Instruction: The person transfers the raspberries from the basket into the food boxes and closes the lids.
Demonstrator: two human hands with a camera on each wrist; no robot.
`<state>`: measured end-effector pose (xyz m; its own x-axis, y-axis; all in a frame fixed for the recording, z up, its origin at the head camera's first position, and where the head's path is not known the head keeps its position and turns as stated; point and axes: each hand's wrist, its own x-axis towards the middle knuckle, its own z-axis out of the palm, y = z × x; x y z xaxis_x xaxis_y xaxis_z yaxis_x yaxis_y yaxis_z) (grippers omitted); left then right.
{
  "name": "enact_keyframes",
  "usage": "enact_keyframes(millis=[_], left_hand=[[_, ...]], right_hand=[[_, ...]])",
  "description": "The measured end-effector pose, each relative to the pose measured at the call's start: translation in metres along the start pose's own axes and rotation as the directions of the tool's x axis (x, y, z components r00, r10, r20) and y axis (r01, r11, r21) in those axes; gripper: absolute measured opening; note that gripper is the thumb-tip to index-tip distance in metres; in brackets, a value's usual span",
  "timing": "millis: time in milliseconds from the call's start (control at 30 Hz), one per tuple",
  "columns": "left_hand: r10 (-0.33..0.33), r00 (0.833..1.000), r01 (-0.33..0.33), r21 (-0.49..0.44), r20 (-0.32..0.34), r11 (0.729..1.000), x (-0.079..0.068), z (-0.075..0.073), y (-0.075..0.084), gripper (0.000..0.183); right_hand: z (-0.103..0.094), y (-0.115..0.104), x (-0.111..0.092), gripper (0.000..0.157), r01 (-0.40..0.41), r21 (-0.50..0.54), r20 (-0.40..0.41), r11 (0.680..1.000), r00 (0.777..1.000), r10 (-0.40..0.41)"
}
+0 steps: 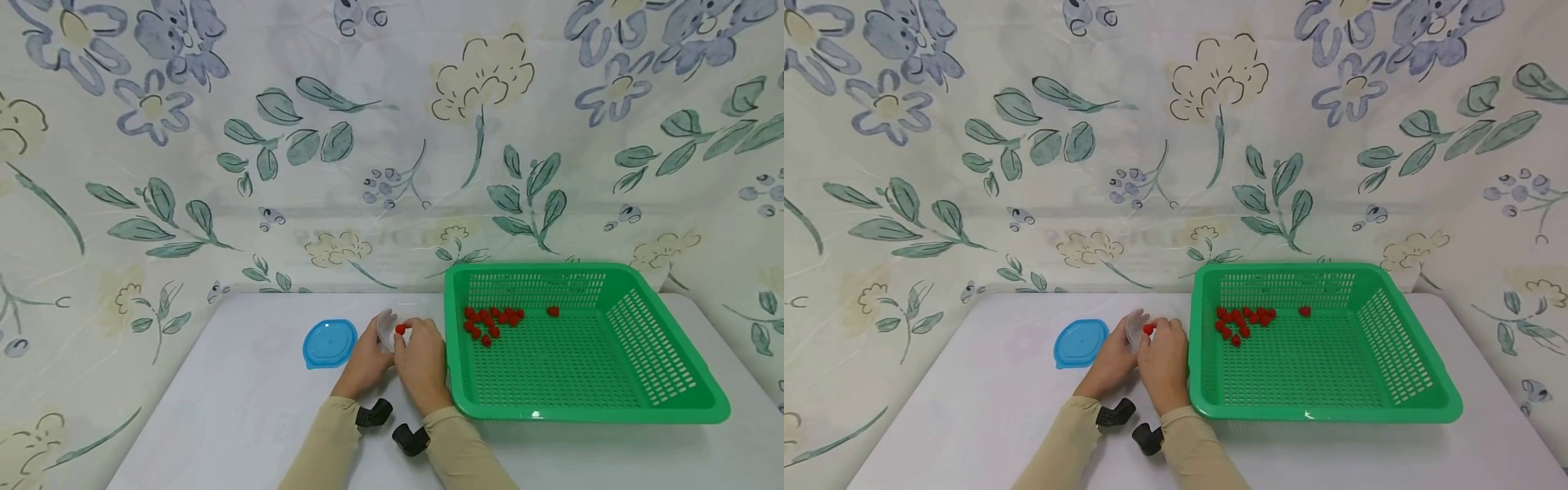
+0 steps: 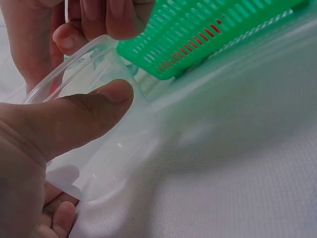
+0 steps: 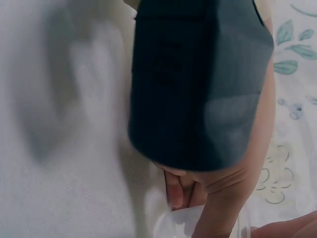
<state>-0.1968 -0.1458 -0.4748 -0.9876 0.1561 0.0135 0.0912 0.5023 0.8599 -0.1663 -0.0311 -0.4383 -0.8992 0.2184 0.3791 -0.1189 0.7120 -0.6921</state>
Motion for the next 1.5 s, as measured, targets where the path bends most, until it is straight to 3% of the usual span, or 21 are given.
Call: enact_keyframes(millis=[333,567,833,1167,1300,1500], left_hand=[[0.037,0.999,-0.037,-0.001,-0.003,0.999,0.000,0.000,0.001,0.080],[0.031,1.000,-0.031,0.013,0.006,0.999,0.001,-0.002,-0.001,0.073],[0.104,0.994,-0.104,-0.005,0.026,0.995,0.000,-0.004,-0.002,0.068],[0.069,0.997,-0.070,0.041,0.039,0.997,0.000,-0.005,0.000,0.074],[0.057,0.998,-0.058,0.023,0.026,0.998,0.001,-0.004,-0.002,0.073],[-0.012,1.000,0.012,-0.009,0.013,1.000,0.002,-0.001,-0.003,0.076]], right_hand=[[-0.001,0.003,0.004,0.011,0.014,0.020,0.002,1.000,1.000,-0.014],[-0.008,-0.006,-0.002,0.017,0.015,0.036,0.052,0.999,0.998,-0.017],[-0.024,-0.023,-0.012,0.019,0.053,0.096,0.140,0.994,0.988,-0.066],[-0.052,-0.036,-0.017,0.013,0.083,0.197,0.259,0.977,0.957,-0.133],[-0.066,-0.038,-0.015,0.013,0.114,0.243,0.258,0.963,0.950,-0.177],[-0.087,-0.034,-0.007,0.014,0.145,0.259,0.226,0.955,0.952,-0.206]])
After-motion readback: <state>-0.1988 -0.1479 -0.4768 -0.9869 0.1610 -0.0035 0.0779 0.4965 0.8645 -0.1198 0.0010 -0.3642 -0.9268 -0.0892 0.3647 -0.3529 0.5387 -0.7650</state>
